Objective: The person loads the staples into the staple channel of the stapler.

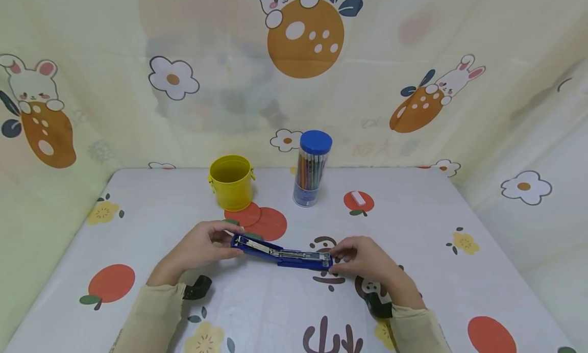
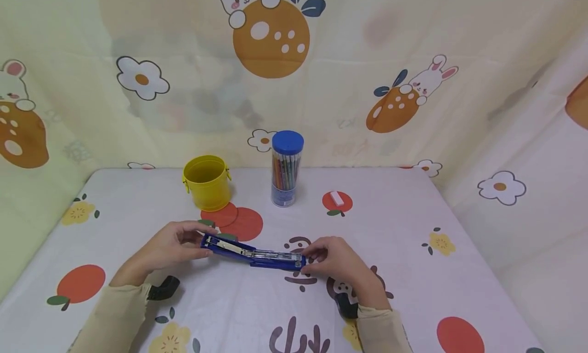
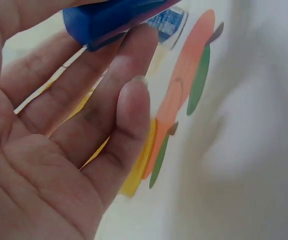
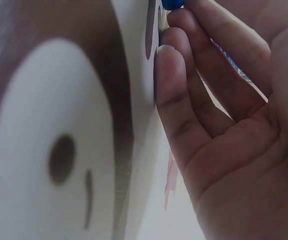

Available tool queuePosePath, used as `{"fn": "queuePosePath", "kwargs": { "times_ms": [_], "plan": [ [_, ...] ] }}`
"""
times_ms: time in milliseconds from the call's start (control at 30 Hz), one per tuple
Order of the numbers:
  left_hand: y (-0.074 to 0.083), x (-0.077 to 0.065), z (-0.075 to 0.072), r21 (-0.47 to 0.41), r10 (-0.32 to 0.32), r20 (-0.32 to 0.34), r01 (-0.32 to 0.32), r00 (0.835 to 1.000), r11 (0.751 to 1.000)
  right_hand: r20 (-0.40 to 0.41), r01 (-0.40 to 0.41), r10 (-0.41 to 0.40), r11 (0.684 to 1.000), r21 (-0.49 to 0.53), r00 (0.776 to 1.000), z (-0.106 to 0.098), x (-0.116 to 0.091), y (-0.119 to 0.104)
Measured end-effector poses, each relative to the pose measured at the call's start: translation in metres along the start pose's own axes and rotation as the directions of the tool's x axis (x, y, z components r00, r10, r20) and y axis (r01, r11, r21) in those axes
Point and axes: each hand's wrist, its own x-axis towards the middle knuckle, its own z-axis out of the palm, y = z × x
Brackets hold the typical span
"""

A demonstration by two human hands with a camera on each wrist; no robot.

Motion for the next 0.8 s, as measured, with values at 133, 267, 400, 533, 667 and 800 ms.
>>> {"fn": "queuePosePath", "kwargs": {
  "times_ms": [133, 267, 400, 533, 667, 800],
  "plan": [
    [0.004, 0.001, 0.004, 0.005, 0.075, -0.037, -0.074, 0.997, 0.997, 0.0, -0.008, 0.008, 1.0, 0.002, 1.0, 0.0, 0.0, 0.0],
    [0.009, 0.004, 0.009, -0.028, 0.162, -0.065, -0.164, 0.985, 0.986, 0.006, -0.001, 0.001, 1.0, 0.005, 1.0, 0.0, -0.001, 0.0],
    [0.017, 0.006, 0.016, -0.065, 0.218, -0.089, -0.224, 0.972, 0.972, 0.012, 0.029, -0.029, 0.999, 0.012, 1.0, 0.0, 0.0, 0.0],
    [0.023, 0.007, 0.024, -0.064, 0.24, -0.111, -0.248, 0.964, 0.967, 0.009, 0.061, -0.062, 0.998, 0.035, 0.998, 0.001, -0.001, 0.001],
    [0.029, 0.01, 0.033, -0.056, 0.251, -0.122, -0.259, 0.96, 0.964, 0.014, 0.067, -0.068, 0.996, 0.056, 0.998, 0.001, -0.002, 0.002],
    [0.035, 0.015, 0.041, -0.06, 0.266, -0.124, -0.275, 0.956, 0.96, 0.008, 0.076, -0.077, 0.996, 0.048, 0.997, 0.002, -0.001, 0.003]
  ]
}}
